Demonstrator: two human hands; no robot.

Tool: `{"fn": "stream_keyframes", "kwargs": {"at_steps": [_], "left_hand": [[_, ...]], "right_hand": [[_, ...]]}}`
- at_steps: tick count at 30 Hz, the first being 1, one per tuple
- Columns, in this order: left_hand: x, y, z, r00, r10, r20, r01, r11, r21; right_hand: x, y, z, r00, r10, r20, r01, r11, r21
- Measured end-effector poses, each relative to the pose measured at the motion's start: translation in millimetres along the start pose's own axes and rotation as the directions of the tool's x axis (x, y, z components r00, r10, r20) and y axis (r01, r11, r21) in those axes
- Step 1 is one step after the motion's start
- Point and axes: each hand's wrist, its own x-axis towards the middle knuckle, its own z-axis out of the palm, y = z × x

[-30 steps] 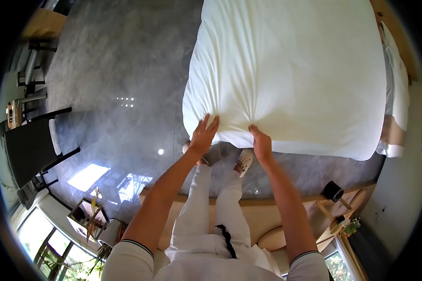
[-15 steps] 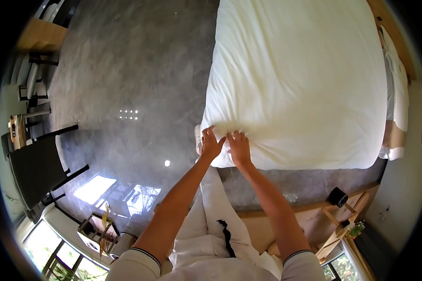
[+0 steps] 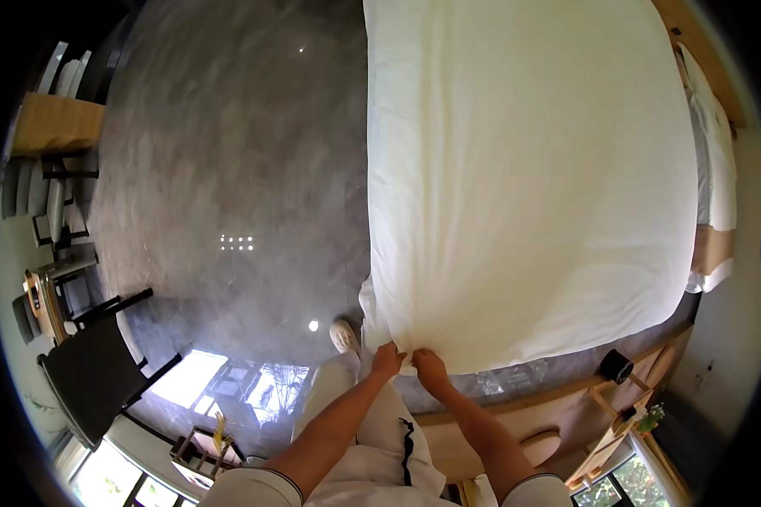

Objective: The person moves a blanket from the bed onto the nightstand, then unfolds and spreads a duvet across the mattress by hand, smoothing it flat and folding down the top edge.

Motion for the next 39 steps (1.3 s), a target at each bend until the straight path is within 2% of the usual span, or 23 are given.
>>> {"fn": "stream_keyframes", "kwargs": {"at_steps": [1, 3, 4, 5, 6, 7, 9, 10, 12, 13, 15, 18, 19, 21, 23, 25, 28, 31, 32, 33, 34, 38, 39], "left_hand": [[9.5, 3.1, -11.2, 1.0, 0.005, -0.003, -0.005, 1.0, 0.007], [39.7, 20.4, -57.2, 0.991, -0.02, 0.132, 0.003, 0.992, 0.128], [52.3, 28.5, -79.6, 0.999, 0.042, 0.026, -0.042, 0.999, -0.009], [66.7, 37.8, -101.6, 0.992, 0.092, -0.087, -0.104, 0.984, -0.145], [85.3, 56.6, -131.6, 0.992, 0.112, -0.063, -0.123, 0.971, -0.205], [101.3, 80.6, -161.2, 0.99, 0.122, -0.069, -0.134, 0.971, -0.198], [132.0, 125.2, -219.8, 0.895, 0.425, -0.135, -0.426, 0.904, 0.022], [152.6, 147.1, -246.3, 0.882, 0.45, -0.138, -0.45, 0.893, 0.033], [203.4, 191.5, -291.2, 0.777, 0.628, -0.035, -0.612, 0.768, 0.188], [222.0, 213.0, -307.8, 0.767, 0.641, -0.033, -0.626, 0.757, 0.187], [260.6, 256.5, -342.7, 0.822, 0.557, 0.114, -0.569, 0.805, 0.169], [293.4, 311.7, -402.0, 0.842, 0.516, 0.159, -0.539, 0.799, 0.265], [298.8, 328.2, -430.1, 0.842, 0.5, 0.202, -0.54, 0.776, 0.326], [321.5, 355.1, -469.3, 0.834, 0.508, 0.217, -0.552, 0.779, 0.296], [354.3, 372.4, -499.0, 0.837, 0.496, 0.232, -0.546, 0.784, 0.294], [383.9, 402.4, -535.0, 0.841, 0.484, 0.243, -0.541, 0.769, 0.341], [442.4, 463.1, -595.8, 0.806, 0.551, 0.216, -0.592, 0.76, 0.268], [509.7, 531.2, -664.3, 0.845, 0.518, 0.133, -0.535, 0.826, 0.177], [536.0, 556.6, -692.9, 0.846, 0.512, 0.148, -0.533, 0.824, 0.195], [551.3, 580.2, -720.8, 0.851, 0.521, 0.074, -0.526, 0.842, 0.118], [562.1, 599.5, -731.8, 0.853, 0.522, -0.011, -0.522, 0.853, 0.032], [670.3, 682.6, -838.5, 0.75, 0.639, -0.173, -0.636, 0.768, 0.079], [693.6, 711.6, -872.4, 0.685, 0.698, -0.208, -0.687, 0.714, 0.133]], "right_hand": [[11.2, -2.1, -1.8, 0.994, 0.048, 0.102, -0.042, 0.997, -0.065], [50.1, -15.4, -22.1, 0.996, 0.018, 0.09, -0.016, 0.999, -0.032], [65.1, -24.7, -29.3, 0.995, 0.0, 0.099, 0.0, 1.0, -0.004], [86.9, -49.3, -53.8, 1.0, -0.002, -0.027, 0.001, 1.0, -0.024], [113.8, -80.4, -92.2, 0.989, -0.01, -0.149, 0.002, 0.999, -0.048], [143.7, -107.6, -128.4, 0.982, -0.019, -0.187, 0.007, 0.998, -0.062], [203.6, -143.1, -178.4, 0.97, -0.031, -0.243, 0.012, 0.997, -0.077], [238.2, -156.5, -200.4, 0.944, -0.048, -0.327, 0.02, 0.996, -0.087], [304.7, -173.8, -234.7, 0.895, -0.03, -0.446, 0.001, 0.998, -0.064], [331.0, -176.1, -245.3, 0.888, -0.03, -0.459, -0.003, 0.997, -0.071], [383.9, -189.5, -268.9, 0.882, 0.139, -0.451, -0.159, 0.987, -0.005], [445.1, -215.1, -293.5, 0.878, 0.224, -0.422, -0.206, 0.975, 0.088], [458.6, -225.3, -291.1, 0.877, 0.241, -0.416, -0.215, 0.971, 0.109], [486.6, -232.1, -309.3, 0.845, 0.171, -0.506, -0.135, 0.985, 0.107], [508.6, -247.8, -337.2, 0.83, 0.181, -0.527, -0.113, 0.981, 0.158], [532.1, -262.1, -369.2, 0.83, 0.27, -0.489, -0.151, 0.951, 0.268], [586.0, -261.5, -416.8, 0.807, 0.263, -0.528, -0.102, 0.944, 0.315], [665.1, -268.2, -483.3, 0.799, 0.275, -0.535, -0.11, 0.941, 0.32], [692.7, -267.9, -495.5, 0.78, 0.199, -0.593, -0.066, 0.969, 0.238], [697.4, -274.5, -498.3, 0.773, 0.132, -0.621, -0.041, 0.986, 0.159], [700.5, -292.7, -538.9, 0.824, 0.275, -0.495, -0.102, 0.932, 0.347], [786.4, -324.8, -618.0, 0.825, 0.317, -0.468, -0.128, 0.911, 0.392], [807.0, -330.3, -635.3, 0.82, 0.294, -0.491, -0.093, 0.915, 0.392]]}}
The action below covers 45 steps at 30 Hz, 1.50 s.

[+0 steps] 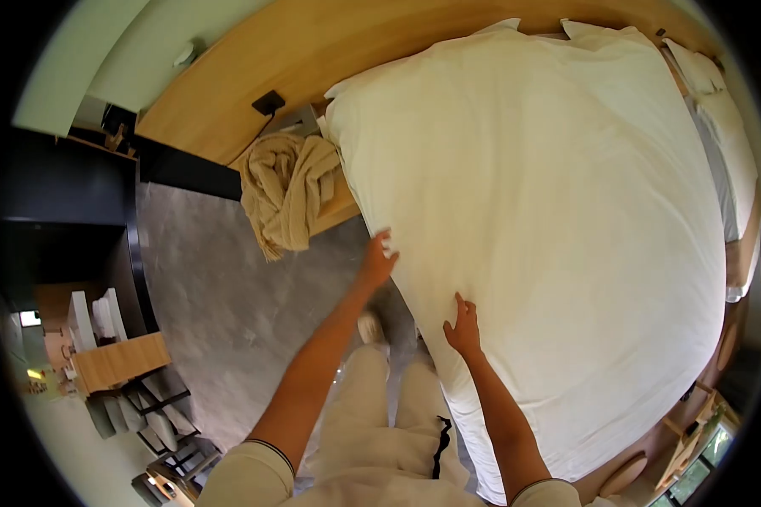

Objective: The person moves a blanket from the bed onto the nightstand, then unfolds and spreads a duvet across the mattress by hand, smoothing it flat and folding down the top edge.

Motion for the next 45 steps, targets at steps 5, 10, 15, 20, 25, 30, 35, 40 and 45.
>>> {"fn": "stream_keyframes", "kwargs": {"at_steps": [5, 10, 15, 20, 25, 30, 35, 40, 45], "left_hand": [[196.4, 91.1, -135.0, 0.996, 0.033, -0.089, -0.014, 0.978, 0.209], [361.9, 113.6, -182.8, 0.968, 0.252, 0.008, -0.227, 0.861, 0.454], [448.0, 122.1, -205.5, 0.935, -0.064, 0.348, -0.183, 0.755, 0.63], [447.4, 138.7, -214.5, 0.84, -0.243, 0.484, -0.089, 0.82, 0.566], [350.9, 173.8, -179.4, 0.848, -0.052, 0.528, -0.236, 0.855, 0.463], [225.8, 254.4, -107.3, 0.608, 0.127, 0.784, -0.468, 0.855, 0.225], [189.2, 277.3, -76.3, 0.639, 0.223, 0.736, -0.462, 0.876, 0.136], [176.4, 245.0, -89.0, 0.775, 0.213, 0.596, -0.609, 0.507, 0.611], [112.0, 269.2, -57.0, 0.637, -0.176, 0.75, -0.494, 0.654, 0.573]], "right_hand": [[108.3, -60.6, -2.6, 0.997, -0.02, -0.075, 0.028, 0.994, 0.106], [216.3, -123.9, -1.4, 0.979, -0.024, -0.204, 0.051, 0.99, 0.13], [315.6, -208.8, -34.1, 0.969, 0.096, -0.229, -0.043, 0.973, 0.226], [376.0, -261.6, -74.4, 0.945, 0.117, -0.306, -0.042, 0.969, 0.243], [411.6, -300.1, -121.9, 0.916, 0.121, -0.382, 0.042, 0.919, 0.393], [392.3, -354.3, -198.9, 0.877, 0.183, -0.444, 0.02, 0.91, 0.415], [384.8, -281.9, -211.7, 0.907, 0.257, -0.333, -0.284, 0.958, -0.034], [312.6, -232.4, -219.9, 0.887, 0.097, -0.452, -0.202, 0.961, -0.189], [191.8, -153.5, -221.8, 0.794, 0.21, -0.57, -0.237, 0.971, 0.028]]}}
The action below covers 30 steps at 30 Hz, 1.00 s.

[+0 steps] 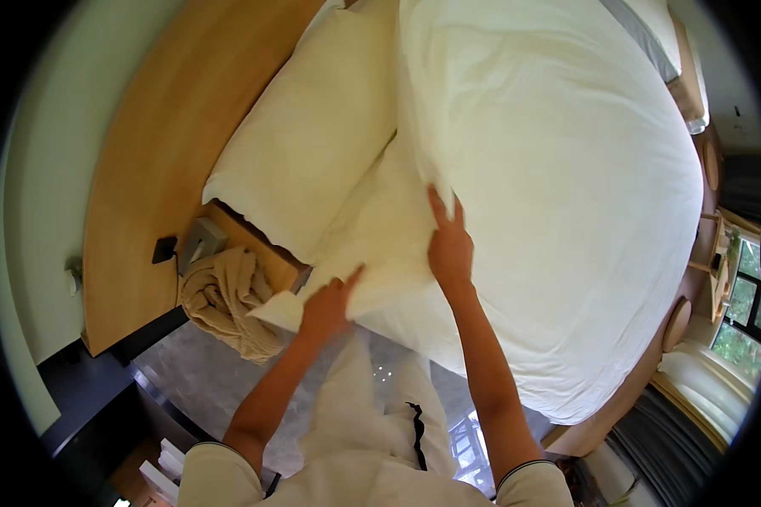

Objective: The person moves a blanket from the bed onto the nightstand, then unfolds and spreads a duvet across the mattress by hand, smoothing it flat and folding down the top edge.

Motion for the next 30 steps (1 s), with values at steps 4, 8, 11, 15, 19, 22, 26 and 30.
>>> {"fn": "stream_keyframes", "kwargs": {"at_steps": [4, 8, 11, 15, 19, 22, 26, 30], "left_hand": [[-45.5, 132.9, 40.4, 0.942, 0.275, 0.193, -0.272, 0.961, -0.046], [-76.9, 231.1, 146.7, 0.84, 0.54, 0.057, -0.543, 0.835, 0.091], [-77.6, 252.4, 208.8, 0.872, 0.483, 0.082, -0.487, 0.84, 0.237], [-58.4, 195.2, 288.1, 0.955, 0.296, 0.033, -0.283, 0.871, 0.402], [-54.7, 105.8, 293.1, 0.944, 0.305, 0.123, -0.217, 0.86, -0.462], [-37.0, 51.7, 299.0, 0.936, -0.315, -0.159, 0.128, 0.723, -0.679], [-26.2, 28.3, 270.3, 0.505, -0.849, 0.152, 0.482, 0.132, -0.866], [-37.9, 31.1, 286.3, 0.814, -0.187, 0.549, 0.217, -0.779, -0.588]], "right_hand": [[-70.3, 139.8, -53.7, 0.973, 0.083, -0.215, -0.071, 0.995, 0.063], [-124.7, 214.6, -123.9, 0.949, 0.159, -0.273, -0.135, 0.985, 0.103], [-145.9, 270.6, -130.4, 0.955, 0.216, -0.205, -0.192, 0.973, 0.13], [-142.0, 332.9, -64.9, 0.979, 0.166, -0.122, -0.129, 0.956, 0.262], [-129.5, 339.4, -34.1, 0.929, 0.366, -0.059, -0.33, 0.889, 0.317], [-138.7, 370.2, -26.4, 0.925, 0.37, -0.079, -0.33, 0.891, 0.313], [-135.2, 372.9, -44.9, 0.911, 0.412, -0.011, -0.379, 0.85, 0.366], [-130.1, 358.7, -43.3, 0.875, 0.485, 0.015, -0.466, 0.832, 0.302]]}}
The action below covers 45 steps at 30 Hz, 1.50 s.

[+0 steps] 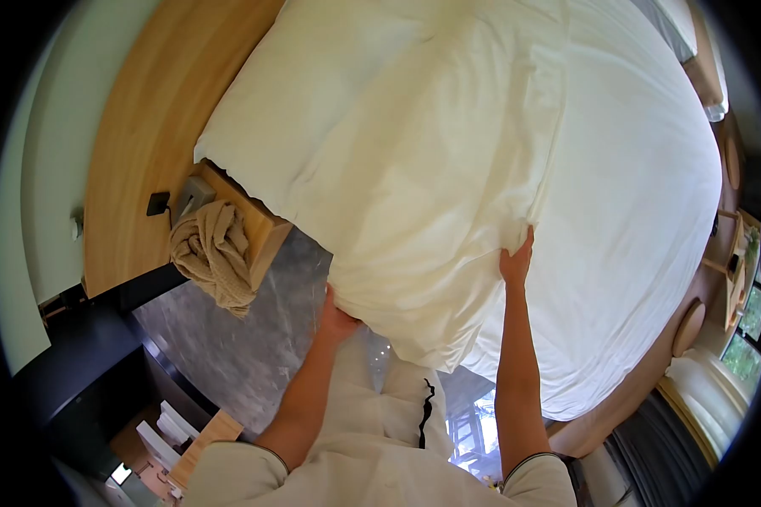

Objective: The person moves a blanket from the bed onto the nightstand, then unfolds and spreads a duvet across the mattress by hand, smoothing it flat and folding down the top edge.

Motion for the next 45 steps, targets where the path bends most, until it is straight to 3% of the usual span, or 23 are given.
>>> {"fn": "stream_keyframes", "kwargs": {"at_steps": [1, 5, 7, 11, 13, 14, 16, 19, 23, 25, 26, 28, 29, 31, 32, 33, 35, 36, 38, 39, 42, 44, 45], "left_hand": [[-0.2, -8.2, 3.0, 0.974, 0.149, 0.17, -0.158, 0.987, 0.041], [-3.5, -1.3, 36.5, 0.944, 0.246, 0.22, -0.218, 0.965, -0.146], [17.8, 23.6, 44.6, 0.874, 0.468, 0.132, -0.448, 0.881, -0.155], [16.0, 84.0, 55.2, 0.896, 0.434, 0.096, -0.396, 0.877, -0.273], [-38.1, 98.4, 66.2, 0.803, 0.579, 0.141, -0.496, 0.78, -0.381], [-61.8, 103.8, 65.2, 0.808, 0.573, 0.137, -0.488, 0.781, -0.39], [-101.0, 99.5, 52.3, 0.718, 0.645, 0.26, -0.547, 0.755, -0.361], [-67.0, 87.9, 19.5, 0.661, 0.729, 0.175, -0.643, 0.671, -0.368], [14.9, 67.1, -5.3, 0.594, 0.738, 0.32, -0.384, 0.609, -0.694], [12.5, 69.9, 9.9, 0.751, 0.618, 0.233, -0.399, 0.706, -0.585], [10.9, 72.1, 6.8, 0.76, 0.613, 0.218, -0.396, 0.702, -0.593], [4.9, 82.1, -6.4, 0.954, 0.297, -0.038, -0.299, 0.94, -0.165], [7.0, 89.8, -15.9, 0.953, 0.301, -0.036, -0.303, 0.938, -0.169], [9.0, 106.6, -35.2, 0.939, 0.335, 0.082, -0.345, 0.919, 0.193], [1.7, 128.6, -37.6, 0.922, 0.384, 0.045, -0.385, 0.923, 0.014], [-12.3, 145.2, -30.6, 0.925, 0.378, 0.044, -0.379, 0.925, 0.012], [-39.0, 173.7, -20.1, 0.814, 0.542, 0.208, -0.43, 0.804, -0.412], [-30.8, 175.6, -19.1, 0.816, 0.541, 0.205, -0.43, 0.804, -0.411], [-1.6, 164.4, -9.9, 0.86, 0.509, -0.028, -0.439, 0.711, -0.548], [1.4, 159.6, -5.7, 0.861, 0.508, -0.024, -0.434, 0.71, -0.555], [4.7, 147.3, -10.6, 0.888, 0.444, 0.119, -0.359, 0.831, -0.425], [11.0, 146.3, -22.5, 0.864, 0.492, 0.103, -0.5, 0.864, 0.067], [8.8, 160.8, -22.5, 0.861, 0.497, 0.109, -0.504, 0.861, 0.062]], "right_hand": [[-2.9, -7.1, 0.7, 0.999, 0.047, -0.005, -0.048, 0.996, -0.07], [20.8, 2.0, 25.3, 0.994, 0.052, -0.099, -0.048, 0.998, 0.051], [18.4, -37.8, 29.4, 0.942, 0.306, -0.139, -0.279, 0.942, 0.185], [17.4, -99.0, 32.1, 0.94, 0.324, -0.108, -0.314, 0.944, 0.098], [15.6, -111.1, 37.8, 0.962, 0.135, 0.238, -0.236, 0.848, 0.474], [6.1, -132.6, 33.6, 0.962, 0.136, 0.237, -0.235, 0.855, 0.462], [-23.3, -190.1, 18.3, 0.944, 0.143, 0.296, -0.316, 0.646, 0.695], [-9.4, -150.5, 37.0, 0.882, 0.062, 0.466, -0.42, 0.548, 0.723], [-2.9, -96.0, 93.8, 0.905, 0.259, 0.338, -0.405, 0.769, 0.495], [-2.7, -106.1, 101.7, 0.921, 0.181, 0.345, -0.352, 0.766, 0.538], [-9.2, -111.8, 103.8, 0.929, 0.112, 0.353, -0.314, 0.747, 0.586], [-24.8, -140.3, 107.2, 0.904, 0.199, 0.378, -0.377, 0.788, 0.486], [-22.5, -153.8, 115.6, 0.884, 0.259, 0.388, -0.416, 0.815, 0.404], [-11.9, -162.0, 131.2, 0.936, 0.165, 0.311, -0.271, 0.901, 0.338], [-10.1, -164.0, 135.5, 0.969, 0.069, 0.238, -0.131, 0.958, 0.253], [-14.7, -180.6, 136.1, 0.969, 0.072, 0.236, -0.132, 0.96, 0.248], [-41.0, -248.5, 134.8, 0.92, 0.003, 0.391, -0.281, 0.702, 0.654], [-50.5, -274.7, 139.4, 0.918, 0.029, 0.396, -0.316, 0.657, 0.685], [-31.8, -269.4, 174.1, 0.9, -0.03, 0.435, -0.31, 0.657, 0.687], [-21.6, -269.4, 188.1, 0.878, -0.09, 0.47, -0.301, 0.66, 0.688], [-16.7, -260.4, 220.2, 0.948, 0.04, 0.317, -0.227, 0.783, 0.579], [8.2, -205.0, 241.6, 0.981, 0.14, 0.138, -0.186, 0.886, 0.425], [16.6, -194.0, 241.6, 0.982, 0.131, 0.137, -0.177, 0.887, 0.427]]}}
